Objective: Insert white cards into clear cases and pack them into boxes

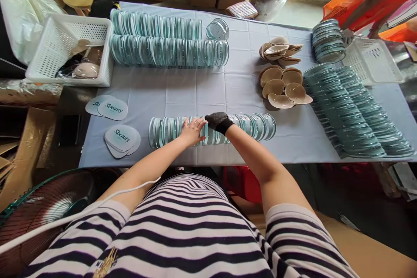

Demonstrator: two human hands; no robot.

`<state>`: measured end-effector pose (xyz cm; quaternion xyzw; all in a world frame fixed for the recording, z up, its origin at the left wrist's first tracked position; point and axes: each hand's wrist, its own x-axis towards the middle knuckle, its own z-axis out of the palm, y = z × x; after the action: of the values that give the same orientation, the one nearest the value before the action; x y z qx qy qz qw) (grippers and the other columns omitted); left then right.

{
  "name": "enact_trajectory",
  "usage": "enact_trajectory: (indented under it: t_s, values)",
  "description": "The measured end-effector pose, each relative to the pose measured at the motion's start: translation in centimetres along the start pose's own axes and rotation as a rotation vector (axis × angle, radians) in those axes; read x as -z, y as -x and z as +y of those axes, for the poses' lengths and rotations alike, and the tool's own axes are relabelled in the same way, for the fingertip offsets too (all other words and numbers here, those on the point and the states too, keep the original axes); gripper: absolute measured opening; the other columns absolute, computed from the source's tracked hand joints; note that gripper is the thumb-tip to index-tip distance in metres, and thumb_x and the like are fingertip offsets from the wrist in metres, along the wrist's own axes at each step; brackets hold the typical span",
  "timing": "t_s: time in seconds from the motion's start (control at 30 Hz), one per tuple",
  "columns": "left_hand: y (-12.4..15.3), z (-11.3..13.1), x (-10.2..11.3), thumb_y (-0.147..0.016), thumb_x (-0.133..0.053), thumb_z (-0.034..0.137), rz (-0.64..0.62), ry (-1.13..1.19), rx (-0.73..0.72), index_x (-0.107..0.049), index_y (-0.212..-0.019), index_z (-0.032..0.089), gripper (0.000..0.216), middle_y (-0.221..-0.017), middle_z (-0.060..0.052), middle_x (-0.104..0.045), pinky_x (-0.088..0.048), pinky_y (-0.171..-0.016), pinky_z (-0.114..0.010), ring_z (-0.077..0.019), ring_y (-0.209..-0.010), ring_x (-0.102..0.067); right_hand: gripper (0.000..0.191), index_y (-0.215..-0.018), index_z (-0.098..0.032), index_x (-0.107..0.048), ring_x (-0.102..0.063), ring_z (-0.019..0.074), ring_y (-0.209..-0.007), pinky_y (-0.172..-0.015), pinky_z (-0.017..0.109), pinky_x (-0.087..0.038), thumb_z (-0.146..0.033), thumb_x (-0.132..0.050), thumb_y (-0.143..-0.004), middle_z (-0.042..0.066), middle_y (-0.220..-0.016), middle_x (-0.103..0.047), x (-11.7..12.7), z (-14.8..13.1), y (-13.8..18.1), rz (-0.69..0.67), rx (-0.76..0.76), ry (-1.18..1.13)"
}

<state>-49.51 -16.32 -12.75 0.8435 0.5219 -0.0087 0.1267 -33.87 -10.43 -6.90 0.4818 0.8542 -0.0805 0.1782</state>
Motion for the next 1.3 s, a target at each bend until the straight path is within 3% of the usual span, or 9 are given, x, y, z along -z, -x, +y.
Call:
enact_trajectory:
  t_s: [0.2, 0.33, 0.5, 0.67, 0.77, 0.83, 0.97, 1.13, 1.3]
  values:
    - [0.0, 0.1, 0.3, -0.093, -0.044, 0.057, -0.055, -0.006, 0.003, -0.022, -0.158, 0.026, 0.075, -0.164, -0.007, -0.024, -0.007, -0.121, -0.059, -0.0306, -0.151, -0.018, 0.037, -0.116, -0.022, -0.066, -0.069, 0.0219, -0.092, -0.072, 0.026, -0.043, -0.031, -0.035, -0.100, 0.009, -0.105, -0.074, -8.7, -3.1, 7.9, 0.045, -0.147, -0.138]
    - [0.2, 0.1, 0.6, -0.093, -0.044, 0.057, -0.063, -0.018, -0.003, -0.021, -0.158, 0.024, 0.076, -0.164, -0.008, -0.024, -0.006, -0.121, -0.060, -0.0306, -0.151, -0.018, 0.038, -0.119, -0.022, -0.066, -0.069, 0.0233, -0.100, -0.075, 0.027, -0.045, -0.032, -0.034, -0.101, 0.010, -0.112, -0.073, -14.2, -5.3, 8.1, 0.013, -0.282, -0.272]
    - [0.6, 0.0, 0.6, -0.093, -0.046, 0.055, -0.037, -0.031, -0.008, -0.024, -0.157, 0.023, 0.075, -0.163, -0.009, -0.026, -0.004, -0.121, -0.059, -0.0295, -0.151, -0.018, 0.041, -0.127, -0.027, -0.063, -0.068, 0.0223, -0.103, -0.080, 0.029, -0.048, -0.036, -0.032, -0.102, 0.007, -0.119, -0.071, -16.9, -5.8, 7.0, -0.004, -0.351, -0.361]
    - [0.8, 0.8, 1.5, -0.093, -0.049, 0.051, -0.070, 0.022, 0.019, -0.024, -0.157, 0.023, 0.075, -0.164, -0.010, -0.021, -0.007, -0.121, -0.060, -0.0310, -0.152, -0.015, 0.044, -0.119, -0.022, -0.068, -0.068, 0.0227, -0.102, -0.086, 0.030, -0.048, -0.039, -0.031, -0.103, 0.009, -0.115, -0.072, -14.1, -3.3, 8.5, 0.054, -0.222, -0.355]
    - [-0.2, 2.5, 1.9, -0.092, -0.049, 0.054, -0.060, 0.043, -0.018, -0.020, -0.158, 0.022, 0.079, -0.165, -0.011, -0.018, -0.008, -0.121, -0.059, -0.0320, -0.153, -0.011, 0.047, -0.127, -0.020, -0.063, -0.065, 0.0223, -0.107, -0.090, 0.031, -0.048, -0.037, -0.026, -0.104, 0.012, -0.121, -0.069, -8.7, 0.8, 7.7, 0.186, -0.252, -0.301]
    - [-1.3, 3.8, 1.7, -0.092, -0.048, 0.055, -0.056, 0.041, -0.053, -0.017, -0.159, 0.023, 0.080, -0.165, -0.010, -0.018, -0.009, -0.122, -0.058, -0.0311, -0.153, -0.011, 0.042, -0.130, -0.021, -0.062, -0.063, 0.0236, -0.111, -0.091, 0.032, -0.048, -0.038, -0.035, -0.101, 0.013, -0.124, -0.067, -4.5, 3.7, 5.7, 0.196, -0.306, -0.200]
    - [-2.9, 5.1, 0.5, -0.091, -0.051, 0.054, -0.077, -0.002, -0.047, -0.019, -0.159, 0.022, 0.082, -0.164, -0.010, -0.022, -0.008, -0.122, -0.058, -0.0313, -0.152, -0.016, 0.037, -0.121, -0.015, -0.068, -0.065, 0.0258, -0.110, -0.088, 0.031, -0.050, -0.033, -0.055, -0.092, 0.017, -0.118, -0.069, 0.9, 6.6, -0.2, -0.175, -0.209, -0.048]
    - [-2.9, 4.9, -0.4, -0.088, -0.053, 0.057, -0.037, -0.018, -0.046, -0.023, -0.158, 0.022, 0.084, -0.163, -0.011, -0.025, -0.005, -0.123, -0.055, -0.0318, -0.150, -0.020, 0.030, -0.107, -0.010, -0.073, -0.068, 0.0264, -0.097, -0.081, 0.032, -0.051, -0.025, -0.069, -0.081, 0.017, -0.106, -0.073, 1.8, 6.3, -4.3, -0.336, 0.011, 0.025]
    - [-2.6, 5.2, -0.1, -0.089, -0.051, 0.058, -0.031, -0.002, -0.001, -0.023, -0.158, 0.021, 0.083, -0.162, -0.010, -0.029, -0.005, -0.123, -0.055, -0.0307, -0.150, -0.022, 0.025, -0.104, -0.010, -0.071, -0.067, 0.0203, -0.093, -0.076, 0.025, -0.044, -0.024, -0.058, -0.088, 0.014, -0.102, -0.073, -0.6, 7.0, -0.1, -0.059, -0.004, -0.141]
